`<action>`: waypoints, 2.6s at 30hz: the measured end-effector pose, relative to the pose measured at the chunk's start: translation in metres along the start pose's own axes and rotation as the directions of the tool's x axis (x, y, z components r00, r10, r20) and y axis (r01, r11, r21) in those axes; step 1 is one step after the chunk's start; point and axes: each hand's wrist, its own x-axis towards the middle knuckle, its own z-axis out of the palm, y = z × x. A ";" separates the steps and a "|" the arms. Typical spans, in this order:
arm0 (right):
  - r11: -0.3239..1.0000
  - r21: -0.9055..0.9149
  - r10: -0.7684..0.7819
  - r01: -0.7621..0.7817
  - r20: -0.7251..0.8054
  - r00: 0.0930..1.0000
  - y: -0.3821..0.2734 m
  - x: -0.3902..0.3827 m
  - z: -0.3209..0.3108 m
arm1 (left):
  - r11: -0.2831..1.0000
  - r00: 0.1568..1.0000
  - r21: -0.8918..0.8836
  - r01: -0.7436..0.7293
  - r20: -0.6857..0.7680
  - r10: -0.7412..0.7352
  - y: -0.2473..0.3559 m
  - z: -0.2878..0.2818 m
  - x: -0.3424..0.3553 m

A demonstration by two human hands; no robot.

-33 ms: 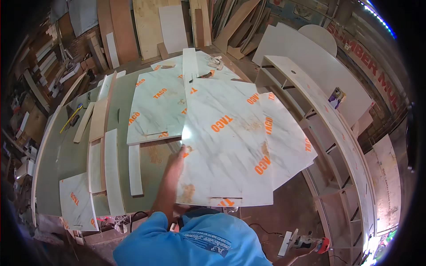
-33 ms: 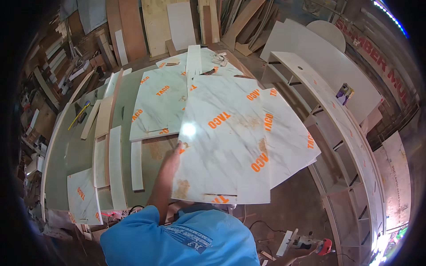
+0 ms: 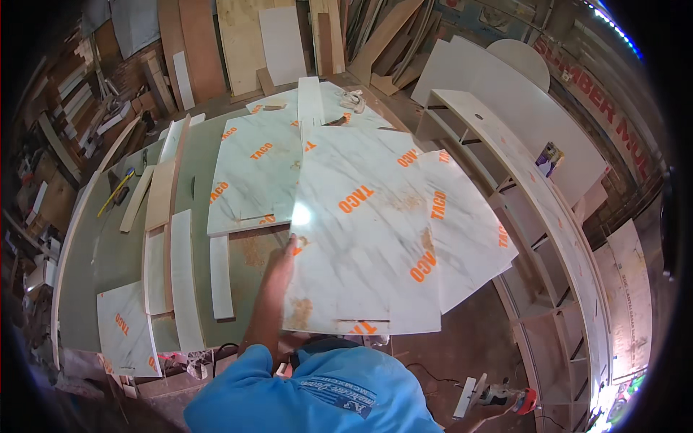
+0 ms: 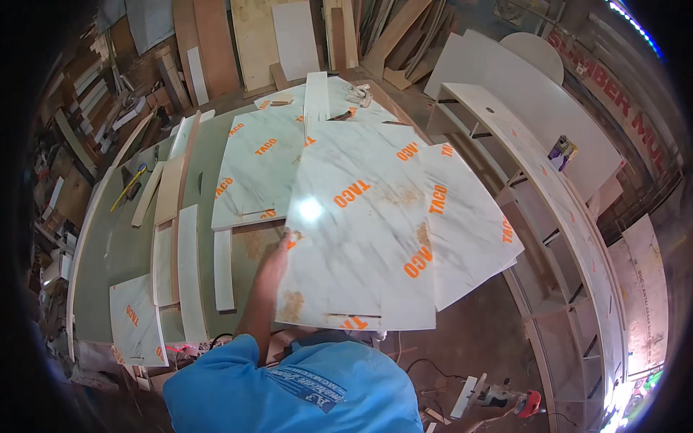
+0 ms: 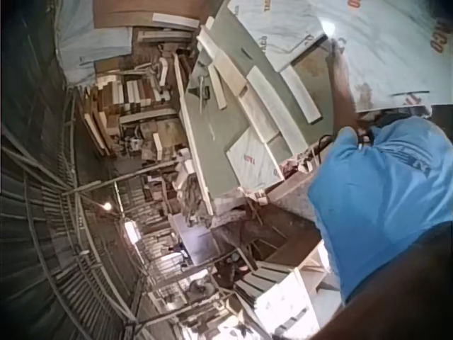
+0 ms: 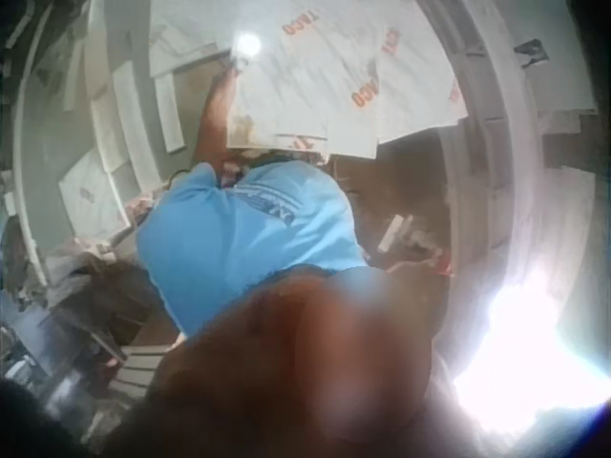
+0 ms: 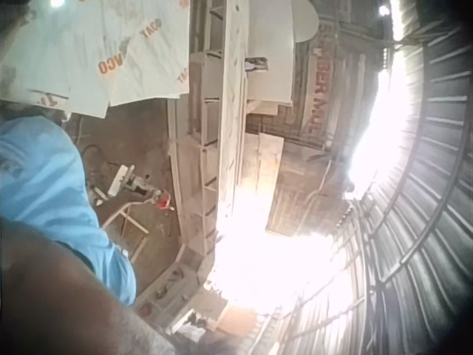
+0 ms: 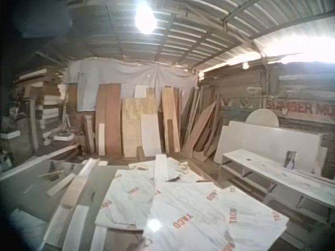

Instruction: The person uses a hand router to trim the edges of several white laminated wood panels. The person moves the panels around on a work surface and guides the router along their curved and straight edges by hand.

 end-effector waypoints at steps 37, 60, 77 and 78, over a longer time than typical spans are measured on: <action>0.981 -0.079 -0.176 0.175 -0.011 0.984 -0.016 -0.107 0.051 | 0.510 0.556 0.256 -0.821 0.151 0.818 0.105 0.097 0.271; 0.978 0.065 -0.174 0.197 -0.255 0.951 -0.008 -0.133 -0.015 | 0.302 0.512 0.578 -0.758 0.241 0.825 0.164 0.347 0.157; 0.743 -0.202 -0.643 0.638 0.048 0.764 0.000 -0.029 0.155 | 0.094 0.232 0.281 -0.955 0.510 0.828 0.196 0.452 0.091; 0.738 -0.220 -0.644 0.638 0.054 0.763 0.001 -0.020 0.166 | 0.086 0.192 0.213 -0.973 0.554 0.810 0.200 0.470 0.069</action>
